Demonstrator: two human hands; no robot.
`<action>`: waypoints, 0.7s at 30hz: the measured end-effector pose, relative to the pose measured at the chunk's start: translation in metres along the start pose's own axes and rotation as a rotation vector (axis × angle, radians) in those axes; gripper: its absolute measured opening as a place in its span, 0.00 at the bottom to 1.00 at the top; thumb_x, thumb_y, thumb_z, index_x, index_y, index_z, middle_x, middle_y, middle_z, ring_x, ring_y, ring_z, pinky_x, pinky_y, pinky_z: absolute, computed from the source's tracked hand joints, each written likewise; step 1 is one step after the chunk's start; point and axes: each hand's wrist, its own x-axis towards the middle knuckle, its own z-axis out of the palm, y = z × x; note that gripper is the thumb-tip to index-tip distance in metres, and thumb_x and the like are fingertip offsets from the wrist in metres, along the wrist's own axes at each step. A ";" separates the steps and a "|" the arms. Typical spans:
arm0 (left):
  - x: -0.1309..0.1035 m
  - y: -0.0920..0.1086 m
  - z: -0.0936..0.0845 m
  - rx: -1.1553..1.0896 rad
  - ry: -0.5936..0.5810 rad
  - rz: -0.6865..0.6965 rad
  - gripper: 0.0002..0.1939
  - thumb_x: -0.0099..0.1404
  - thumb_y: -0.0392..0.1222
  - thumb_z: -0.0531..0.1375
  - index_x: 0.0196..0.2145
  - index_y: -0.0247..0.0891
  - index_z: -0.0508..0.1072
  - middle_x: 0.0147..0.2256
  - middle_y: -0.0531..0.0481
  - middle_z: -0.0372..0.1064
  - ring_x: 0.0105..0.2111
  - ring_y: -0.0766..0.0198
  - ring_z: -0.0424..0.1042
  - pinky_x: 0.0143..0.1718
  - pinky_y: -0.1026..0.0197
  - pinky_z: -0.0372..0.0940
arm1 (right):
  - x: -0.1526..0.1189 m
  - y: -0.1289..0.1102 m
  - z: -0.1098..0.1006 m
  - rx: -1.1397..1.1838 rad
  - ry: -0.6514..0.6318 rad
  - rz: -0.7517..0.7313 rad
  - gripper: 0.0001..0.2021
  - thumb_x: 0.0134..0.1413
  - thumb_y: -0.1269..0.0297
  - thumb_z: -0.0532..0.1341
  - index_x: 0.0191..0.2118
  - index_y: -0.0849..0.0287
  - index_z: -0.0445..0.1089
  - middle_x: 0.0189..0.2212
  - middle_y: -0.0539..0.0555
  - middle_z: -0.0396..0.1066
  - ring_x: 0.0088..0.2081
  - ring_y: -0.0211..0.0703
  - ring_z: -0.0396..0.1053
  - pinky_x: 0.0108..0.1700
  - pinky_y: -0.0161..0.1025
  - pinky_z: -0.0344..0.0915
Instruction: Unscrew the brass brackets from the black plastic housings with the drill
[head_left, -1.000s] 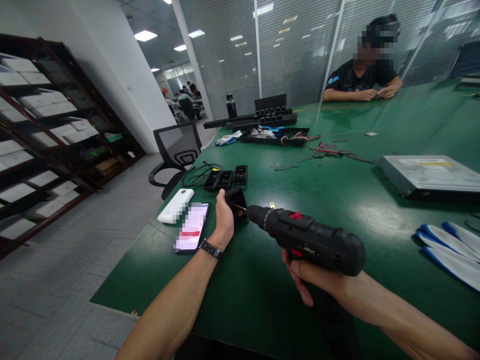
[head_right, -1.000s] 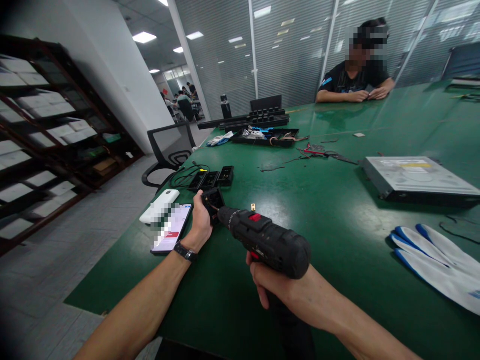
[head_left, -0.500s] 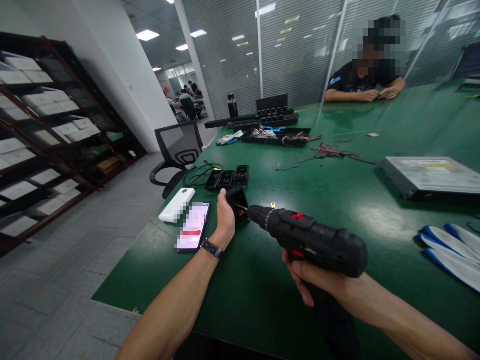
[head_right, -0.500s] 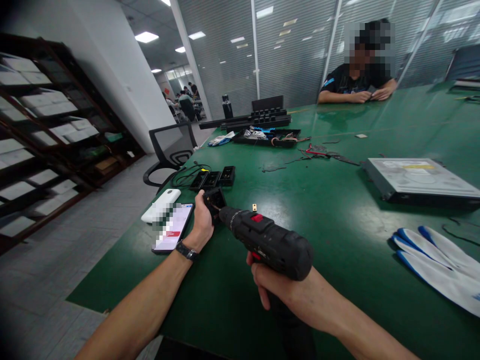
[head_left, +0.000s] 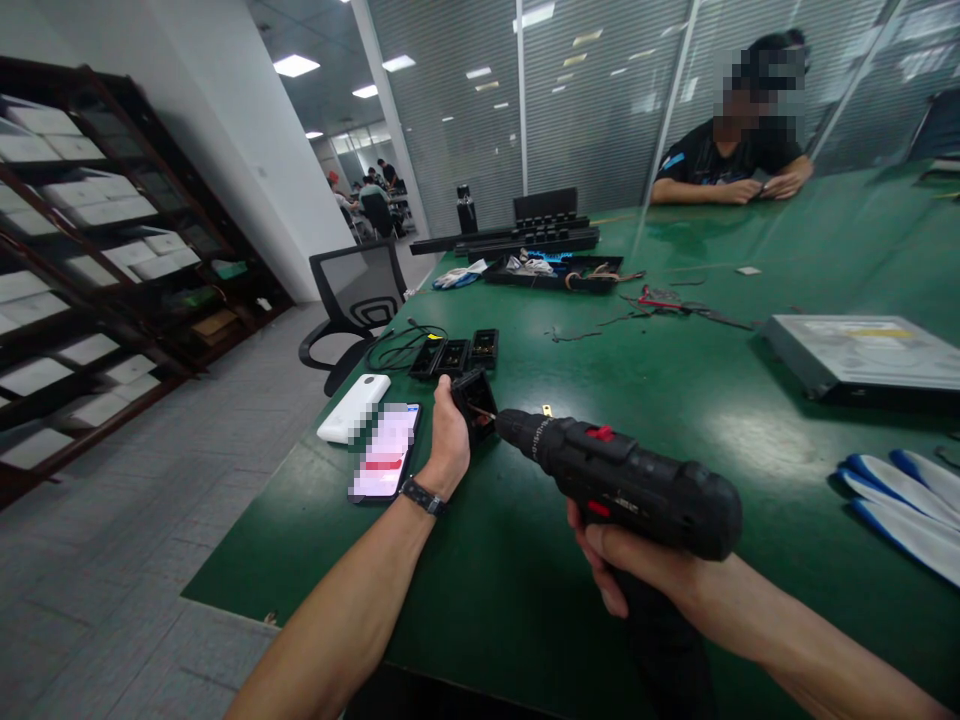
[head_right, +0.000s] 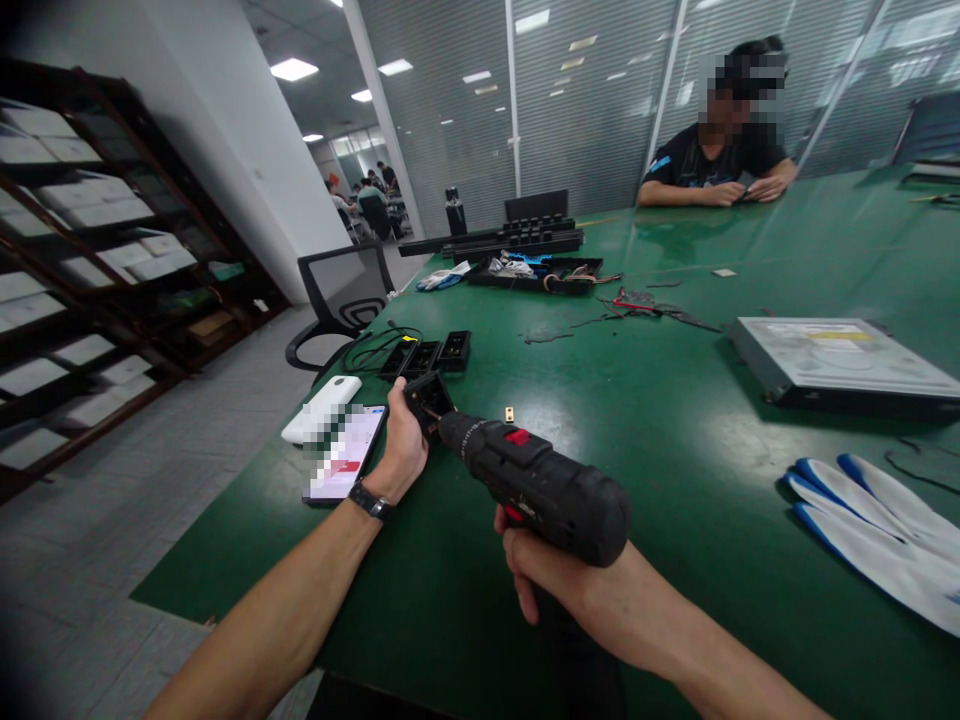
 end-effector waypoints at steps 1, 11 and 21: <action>0.000 0.001 0.000 -0.005 -0.007 0.000 0.31 0.77 0.69 0.55 0.40 0.37 0.80 0.32 0.47 0.79 0.28 0.60 0.76 0.30 0.61 0.71 | 0.000 0.000 0.000 0.007 0.000 0.001 0.08 0.71 0.59 0.66 0.48 0.56 0.72 0.29 0.48 0.75 0.26 0.39 0.73 0.36 0.41 0.69; 0.000 0.006 -0.002 0.076 -0.092 0.022 0.39 0.72 0.79 0.56 0.36 0.37 0.82 0.32 0.40 0.80 0.28 0.58 0.76 0.28 0.60 0.65 | 0.003 -0.003 0.003 0.305 0.022 0.083 0.13 0.65 0.55 0.70 0.48 0.57 0.74 0.30 0.48 0.74 0.24 0.39 0.73 0.34 0.42 0.69; 0.003 0.002 -0.004 0.028 -0.138 -0.002 0.36 0.76 0.73 0.53 0.34 0.39 0.82 0.29 0.39 0.80 0.32 0.51 0.82 0.34 0.54 0.75 | 0.005 -0.004 0.002 0.474 0.044 0.105 0.13 0.62 0.56 0.71 0.46 0.59 0.75 0.30 0.49 0.74 0.23 0.39 0.71 0.29 0.42 0.69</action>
